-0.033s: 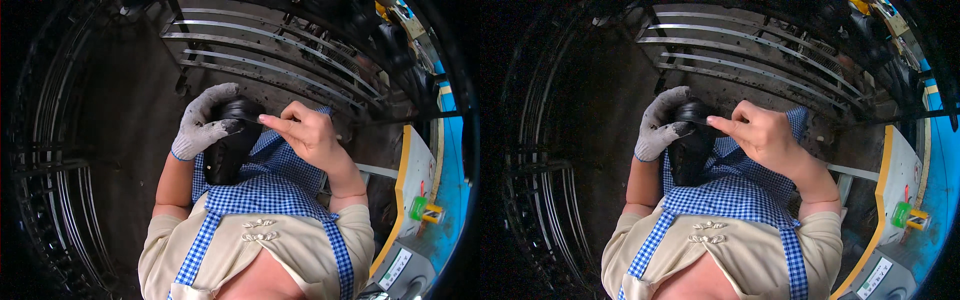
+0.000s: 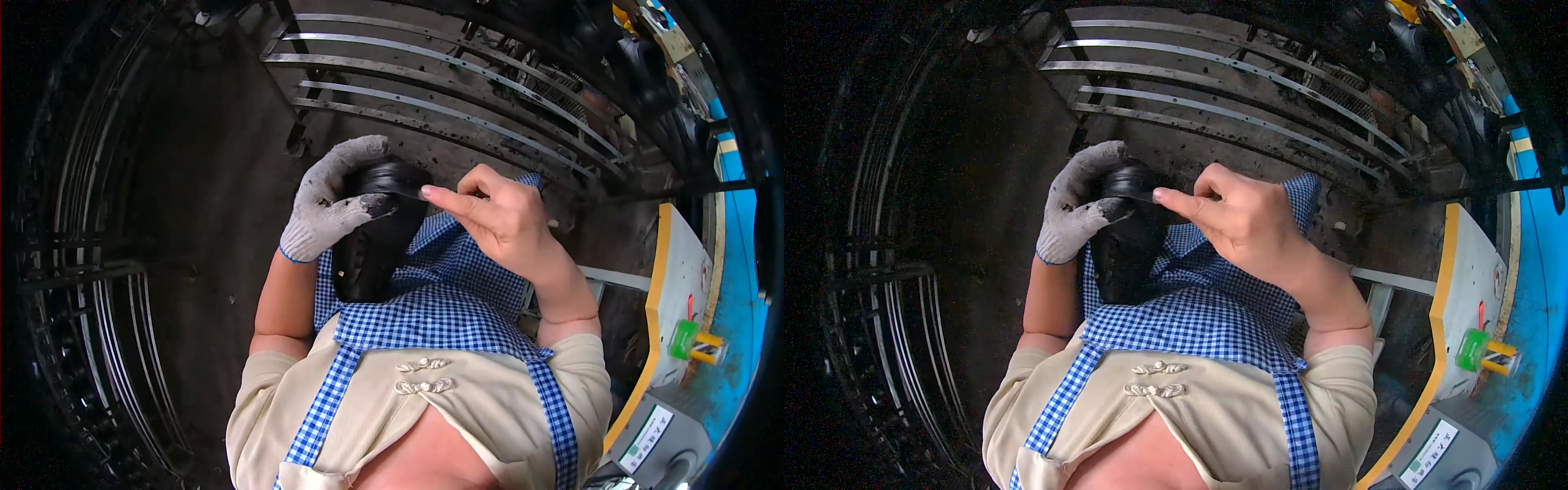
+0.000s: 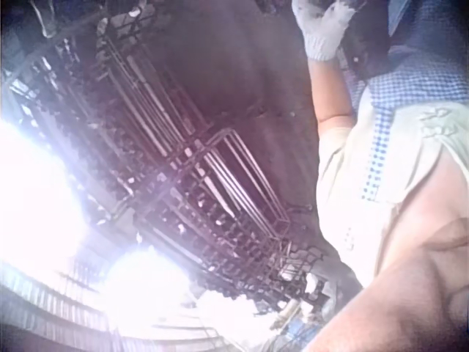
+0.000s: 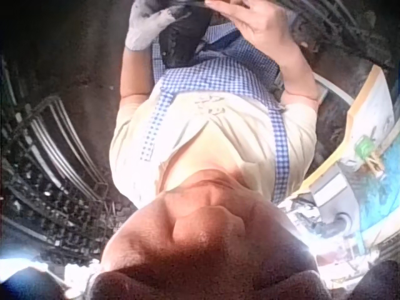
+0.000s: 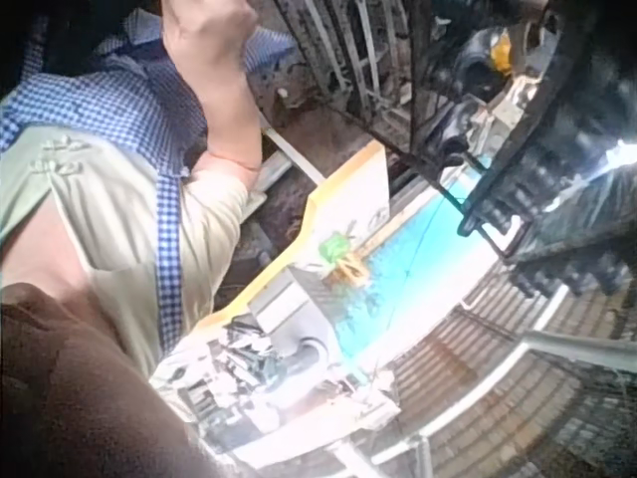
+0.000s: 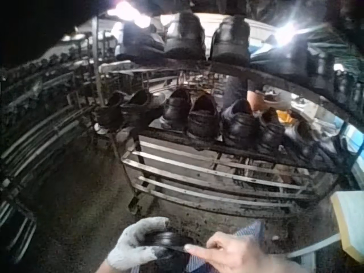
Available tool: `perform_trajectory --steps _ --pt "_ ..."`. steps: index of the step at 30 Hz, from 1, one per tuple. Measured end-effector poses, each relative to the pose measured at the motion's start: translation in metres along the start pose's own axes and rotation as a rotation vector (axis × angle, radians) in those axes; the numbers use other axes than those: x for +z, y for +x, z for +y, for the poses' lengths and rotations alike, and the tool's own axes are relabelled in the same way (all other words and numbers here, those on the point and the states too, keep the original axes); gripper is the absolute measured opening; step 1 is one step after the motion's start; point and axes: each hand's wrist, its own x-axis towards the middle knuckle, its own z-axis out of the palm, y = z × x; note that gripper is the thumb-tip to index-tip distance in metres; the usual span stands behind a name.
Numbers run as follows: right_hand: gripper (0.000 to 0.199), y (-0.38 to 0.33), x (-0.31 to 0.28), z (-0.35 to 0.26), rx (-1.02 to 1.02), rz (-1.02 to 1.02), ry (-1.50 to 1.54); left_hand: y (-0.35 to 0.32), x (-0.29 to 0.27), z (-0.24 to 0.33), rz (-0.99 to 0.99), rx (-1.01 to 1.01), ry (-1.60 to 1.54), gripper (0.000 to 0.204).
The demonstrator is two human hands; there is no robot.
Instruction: The person uses a small metal tool to scrape and clean the soles and edges of black shoes. They handle the shoes one at a time, picking them up from a metal rack, performing the cleaning action, and placing them back on the rack.
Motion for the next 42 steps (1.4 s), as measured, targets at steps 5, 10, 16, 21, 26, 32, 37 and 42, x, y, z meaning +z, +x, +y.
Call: perform_trajectory --steps 5,10,16,21,26,32,37,42 --pt "0.037 -0.004 0.012 0.004 0.038 0.055 -0.014 -0.002 -0.001 -0.001 -0.015 0.031 0.041 0.073" --pt "0.038 -0.005 0.016 0.009 0.063 0.055 -0.013 -0.004 -0.001 -0.004 0.027 0.024 0.03 0.072" --pt "0.038 -0.008 0.016 0.011 0.053 0.067 -0.019 -0.005 0.001 -0.002 0.064 0.006 0.028 0.074" --pt "0.039 -0.01 -0.004 0.011 0.062 0.014 -0.047 -0.006 -0.001 -0.003 0.087 0.009 0.002 0.074" --pt "0.041 -0.006 -0.009 0.005 0.022 0.002 -0.118 -0.006 0.001 -0.006 0.07 -0.003 0.023 0.075" --pt "0.031 -0.005 0.013 0.019 0.089 0.139 0.037 -0.006 -0.005 -0.004 0.054 0.036 -0.022 0.072" --pt "0.03 -0.025 0.028 0.032 0.215 0.152 0.188 -0.005 -0.026 -0.004 0.173 0.082 -0.093 0.066" --pt "0.057 -0.057 0.051 0.043 0.326 -0.017 0.216 0.005 -0.064 -0.03 0.425 0.234 -0.463 0.053"
